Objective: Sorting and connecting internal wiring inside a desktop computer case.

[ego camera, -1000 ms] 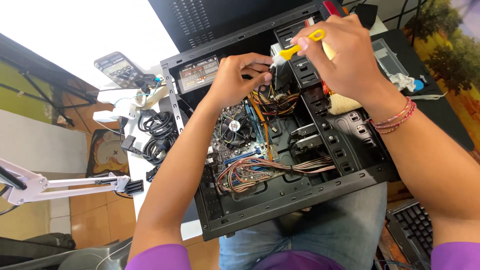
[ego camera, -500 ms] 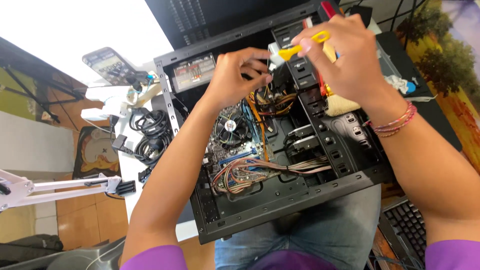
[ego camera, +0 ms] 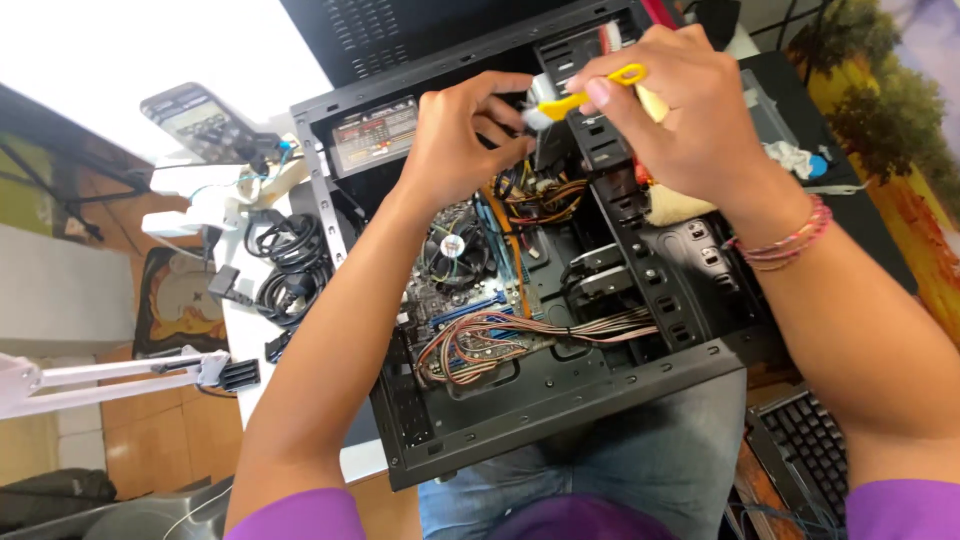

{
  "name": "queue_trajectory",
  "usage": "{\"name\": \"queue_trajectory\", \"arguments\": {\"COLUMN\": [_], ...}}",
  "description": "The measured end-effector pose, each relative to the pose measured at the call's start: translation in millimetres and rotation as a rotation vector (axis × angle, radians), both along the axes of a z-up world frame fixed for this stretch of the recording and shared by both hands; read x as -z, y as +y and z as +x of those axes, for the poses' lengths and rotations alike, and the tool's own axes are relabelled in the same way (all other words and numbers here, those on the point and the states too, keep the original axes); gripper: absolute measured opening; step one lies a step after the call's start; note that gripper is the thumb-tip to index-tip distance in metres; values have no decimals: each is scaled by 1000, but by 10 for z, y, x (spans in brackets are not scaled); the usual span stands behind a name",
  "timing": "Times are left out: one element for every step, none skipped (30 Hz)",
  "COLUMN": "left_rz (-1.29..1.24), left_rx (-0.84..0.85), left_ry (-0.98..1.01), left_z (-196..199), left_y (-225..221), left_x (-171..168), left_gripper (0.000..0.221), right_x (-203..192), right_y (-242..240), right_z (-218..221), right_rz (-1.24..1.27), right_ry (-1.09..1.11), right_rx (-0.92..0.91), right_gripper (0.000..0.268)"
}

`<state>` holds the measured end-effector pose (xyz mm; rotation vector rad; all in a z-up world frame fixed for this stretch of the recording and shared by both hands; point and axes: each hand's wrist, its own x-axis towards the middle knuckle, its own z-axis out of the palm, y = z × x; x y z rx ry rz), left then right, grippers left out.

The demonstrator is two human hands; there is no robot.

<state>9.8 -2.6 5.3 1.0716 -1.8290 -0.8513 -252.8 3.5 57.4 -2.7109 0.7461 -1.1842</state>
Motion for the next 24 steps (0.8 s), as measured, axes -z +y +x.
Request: {"name": "queue_trajectory", "arguments": {"left_rz": [3, -75, -152, -152, -135, -121, -125, -123, -120, -119, -141, -162, -159, -170, -181, -183, -187, -196, -202, -187, -172, -171, -190, -209], "left_rx": [-7, 1, 9, 10, -12, -27, -19, -23, -28, -29, -31, -37, -43, -44, -45, -44, -46, -46, -41, -46, -50, -50, -46, -43], "left_ry": [-2, -19, -36, -38, -57, -75, -76, -60, -45, -44, -64, -84, -83, -82, -82, -80, -79, -79, -79, -81, -83, -84, -89, -94], "left_z": [24, 29, 26, 20, 8, -21, -35, -47, -53, -56, -51, -33, -34, -41, -52, -63, -81, -104, -109, -113, -114, -109, -101, -90], "left_y": [2, -11, -25, -7, 9, 1, 2, 1, 2, 3, 6, 20, 34, 35, 34, 61, 86, 93, 79, 72, 66, 66, 67, 74], "left_x": [15, 19, 22, 3, -17, -47, -55, -64, -71, -57, -40, -22, -17, -23, -32, -52, -74, -105, -96, -82, -64, -61, -55, -48], "left_gripper": [52, 52, 53, 53, 55, 57, 57, 56, 56, 56, 57, 58, 58, 60, 62, 62, 65, 68, 68, 68, 69, 69, 70, 71], "right_x": [-40, -89, -141, -113, -87, -72, -54, -41, -26, -16, -5, 7, 20, 22, 21, 28, 33, 33, 24, 20, 19, 39, 61, 85], "right_y": [13, 26, 39, 37, 34, 28, 18, 3, -10, -15, -17, -20, -8, -1, 4, 12, 16, 13, 2, -2, -6, -30, -53, -78], "right_z": [51, 81, 104, 82, 53, 8, -8, -24, -33, -37, -33, -17, -12, -12, -17, -14, -17, -28, -44, -59, -70, -82, -90, -94], "right_rz": [3, -2, -6, -6, -48, -94, -97, -92, -88, -86, -103, -119, -116, -105, -94, -95, -94, -96, -102, -96, -91, -90, -89, -88], "right_ry": [-2, 10, 22, 20, 23, 26, 25, 3, -20, -19, -14, -8, -7, -21, -36, -34, -45, -58, -58, -77, -98, -98, -82, -66], "right_rx": [-7, 12, 30, 31, 39, 56, 65, 33, 1, -1, 13, 24, 18, 25, 32, 33, 40, 51, 55, 58, 62, 61, 45, 26], "right_gripper": [11, 11, 12, 12, 12, 12, 12, 12, 13, 13, 13, 13, 13, 13, 14, 14, 15, 16, 16, 17, 17, 17, 18, 18]}}
